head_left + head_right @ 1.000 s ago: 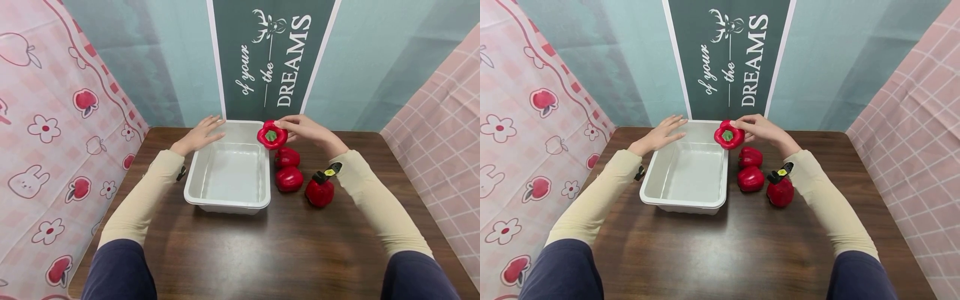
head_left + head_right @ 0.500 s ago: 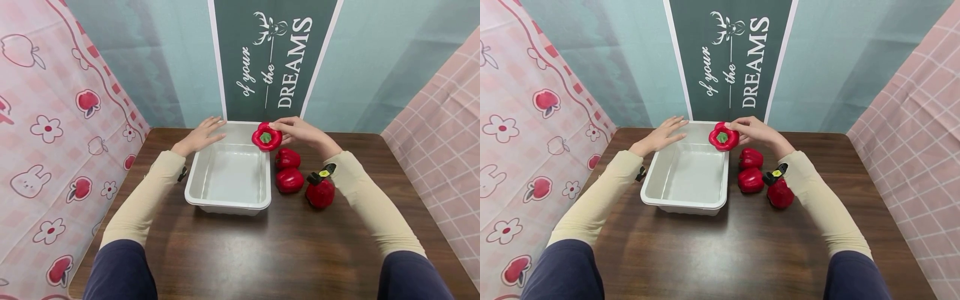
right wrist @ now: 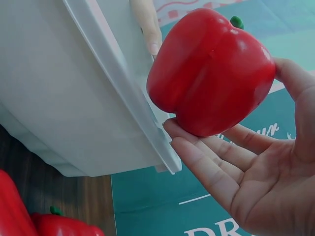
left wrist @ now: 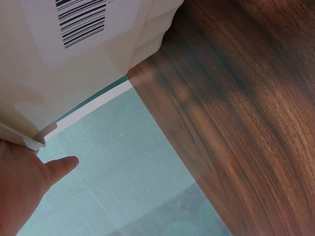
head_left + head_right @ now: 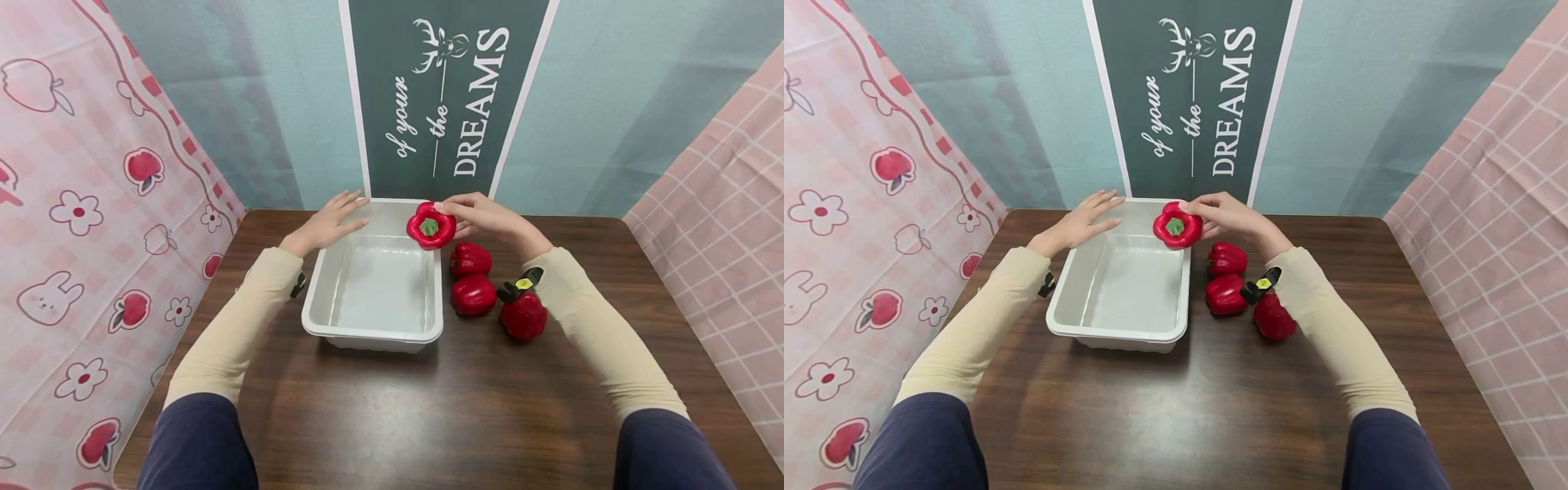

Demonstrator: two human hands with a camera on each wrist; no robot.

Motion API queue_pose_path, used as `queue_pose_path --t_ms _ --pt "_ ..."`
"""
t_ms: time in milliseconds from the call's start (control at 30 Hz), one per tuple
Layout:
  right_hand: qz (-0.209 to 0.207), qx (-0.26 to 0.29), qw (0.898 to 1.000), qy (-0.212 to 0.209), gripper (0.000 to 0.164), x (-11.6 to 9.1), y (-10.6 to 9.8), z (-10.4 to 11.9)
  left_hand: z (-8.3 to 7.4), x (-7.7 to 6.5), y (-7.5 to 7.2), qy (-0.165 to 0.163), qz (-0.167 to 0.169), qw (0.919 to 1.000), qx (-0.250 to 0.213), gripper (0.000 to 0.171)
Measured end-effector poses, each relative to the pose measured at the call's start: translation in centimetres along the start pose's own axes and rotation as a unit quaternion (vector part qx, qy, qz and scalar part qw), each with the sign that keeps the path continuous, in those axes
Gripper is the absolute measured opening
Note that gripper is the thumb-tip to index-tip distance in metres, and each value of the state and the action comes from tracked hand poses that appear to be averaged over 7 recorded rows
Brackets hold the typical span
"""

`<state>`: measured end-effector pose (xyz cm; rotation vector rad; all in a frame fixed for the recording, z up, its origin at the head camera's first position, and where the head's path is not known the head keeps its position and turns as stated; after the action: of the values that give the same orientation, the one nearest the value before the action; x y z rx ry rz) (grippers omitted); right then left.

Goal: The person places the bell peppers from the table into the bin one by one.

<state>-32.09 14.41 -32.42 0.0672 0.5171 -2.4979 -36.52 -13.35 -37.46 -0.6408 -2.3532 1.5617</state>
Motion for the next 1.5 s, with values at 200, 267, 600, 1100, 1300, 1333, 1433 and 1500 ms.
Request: queue_pose_path --t_ms 200,267,600,1100,1300,1333,1433,1500 --pt "-0.002 0.012 1.0 -0.002 0.05 0.2 0.3 0.2 -0.1 -0.1 -0.1 0.001 0.0 1.0 -0.003 0.061" --pt "-0.003 0.015 1.0 -0.002 0.052 0.2 0.4 0.2 -0.1 0.0 -0.1 0.004 0.0 1.0 -0.003 0.061" --pt "-0.002 0.014 1.0 -0.007 0.055 0.6 0.8 -0.1 0.1 0.1 0.0 -0.001 -0.004 1.0 -0.005 0.062" --pt "0.009 0.019 1.0 -0.003 0.051 1.2 1.7 0.1 0.4 0.3 0.2 -0.003 -0.006 1.0 -0.008 0.064" --pt "0.008 0.023 1.0 0.001 0.054 1.2 2.1 0.4 0.4 0.3 0.3 -0.01 -0.007 0.9999 -0.004 0.065" --pt "0.009 0.024 1.0 0.002 0.054 1.3 2.2 0.5 0.3 0.3 0.3 -0.01 -0.008 0.9999 -0.004 0.066" --pt "0.009 0.026 1.0 0.003 0.053 1.4 2.4 0.6 0.4 0.3 0.3 -0.012 -0.01 0.9999 -0.005 0.066" --pt "0.009 0.026 1.0 0.004 0.053 1.5 2.5 0.6 0.4 0.3 0.3 -0.011 -0.01 0.9999 -0.004 0.066"
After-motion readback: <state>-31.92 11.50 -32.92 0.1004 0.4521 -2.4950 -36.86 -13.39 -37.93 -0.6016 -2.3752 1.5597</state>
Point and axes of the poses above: each hand's wrist, its own x-axis towards the middle knuckle, its own y-axis out of the palm, z = x × y, the point moved 5 cm from there along x, towards the middle knuckle, and after that the axes turned 5 degrees about -y, right-handed, at the moved point
